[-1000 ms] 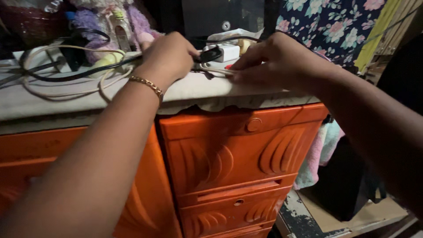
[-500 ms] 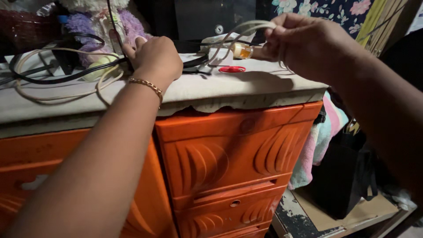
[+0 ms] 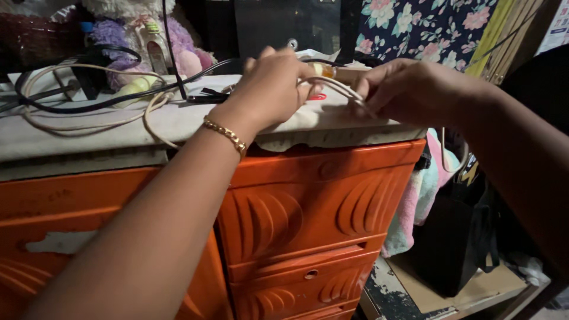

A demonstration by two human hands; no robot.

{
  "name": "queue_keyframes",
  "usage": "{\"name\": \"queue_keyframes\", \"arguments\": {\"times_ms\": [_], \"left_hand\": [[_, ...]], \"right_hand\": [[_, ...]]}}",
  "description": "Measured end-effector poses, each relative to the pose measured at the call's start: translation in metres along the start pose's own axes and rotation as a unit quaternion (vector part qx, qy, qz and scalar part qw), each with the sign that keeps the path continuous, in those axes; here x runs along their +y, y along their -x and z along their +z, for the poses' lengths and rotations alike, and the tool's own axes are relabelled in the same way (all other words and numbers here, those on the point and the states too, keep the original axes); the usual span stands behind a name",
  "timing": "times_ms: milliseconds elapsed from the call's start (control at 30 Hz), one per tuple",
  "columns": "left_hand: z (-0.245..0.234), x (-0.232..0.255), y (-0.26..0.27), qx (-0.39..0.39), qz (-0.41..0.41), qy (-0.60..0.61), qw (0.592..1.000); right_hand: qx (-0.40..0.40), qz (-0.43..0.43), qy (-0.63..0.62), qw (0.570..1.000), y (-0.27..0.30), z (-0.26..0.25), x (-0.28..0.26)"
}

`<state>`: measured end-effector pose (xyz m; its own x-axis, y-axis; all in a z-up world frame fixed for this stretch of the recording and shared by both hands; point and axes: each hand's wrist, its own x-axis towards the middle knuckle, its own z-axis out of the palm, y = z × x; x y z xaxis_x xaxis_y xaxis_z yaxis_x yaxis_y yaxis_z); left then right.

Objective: The person folds a dark umbrella and places it into a black backpack resting on a chair. They then pick up a white charging cable and adapter, coil the cable, and place both into the backpack. Finally, they pick up a black face mask and place it into the backpack.

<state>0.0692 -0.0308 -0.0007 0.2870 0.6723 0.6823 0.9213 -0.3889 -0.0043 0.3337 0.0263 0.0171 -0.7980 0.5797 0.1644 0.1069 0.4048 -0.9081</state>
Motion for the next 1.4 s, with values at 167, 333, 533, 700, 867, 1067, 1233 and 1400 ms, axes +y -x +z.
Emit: {"name": "queue_keyframes", "arguments": {"times_ms": [167, 333, 533, 700, 867, 1067, 1233, 1400], "left_hand": [[0.024, -0.014, -0.029, 0.119, 0.003, 0.279, 0.953], [0.031, -0.006, -0.043, 0.141, 0.085, 0.395, 0.904], [0.045, 0.051, -0.017, 0.146, 0.199, 0.359, 0.900], [0.056, 0.094, 0.010, 0.256, 0.309, 0.164, 0.901], [0.054, 0.123, 0.064, 0.123, 0.255, 0.216, 0.934], [0.061, 0.123, 0.167, -0.406, -0.021, 0.495, 0.768], [0.090, 0.107, 0.221, -0.379, -0.095, 0.761, 0.519], [0.097, 0.120, 0.224, -0.290, -0.242, 0.735, 0.563]], "right_hand": [[0.068, -0.030, 0.019, 0.997, -0.005, 0.023, -0.012], [0.115, -0.005, -0.068, 0.991, -0.013, 0.040, -0.022], [0.143, 0.033, -0.156, 0.977, -0.001, 0.032, -0.032], [0.234, 0.027, -0.083, 0.968, 0.018, 0.025, -0.027], [0.309, 0.038, -0.105, 0.944, 0.062, 0.026, -0.007], [0.289, 0.010, -0.207, 0.935, 0.097, 0.084, 0.051], [0.397, 0.069, -0.373, 0.836, 0.116, 0.138, 0.082], [0.385, 0.070, -0.405, 0.826, 0.119, 0.174, 0.089]]}}
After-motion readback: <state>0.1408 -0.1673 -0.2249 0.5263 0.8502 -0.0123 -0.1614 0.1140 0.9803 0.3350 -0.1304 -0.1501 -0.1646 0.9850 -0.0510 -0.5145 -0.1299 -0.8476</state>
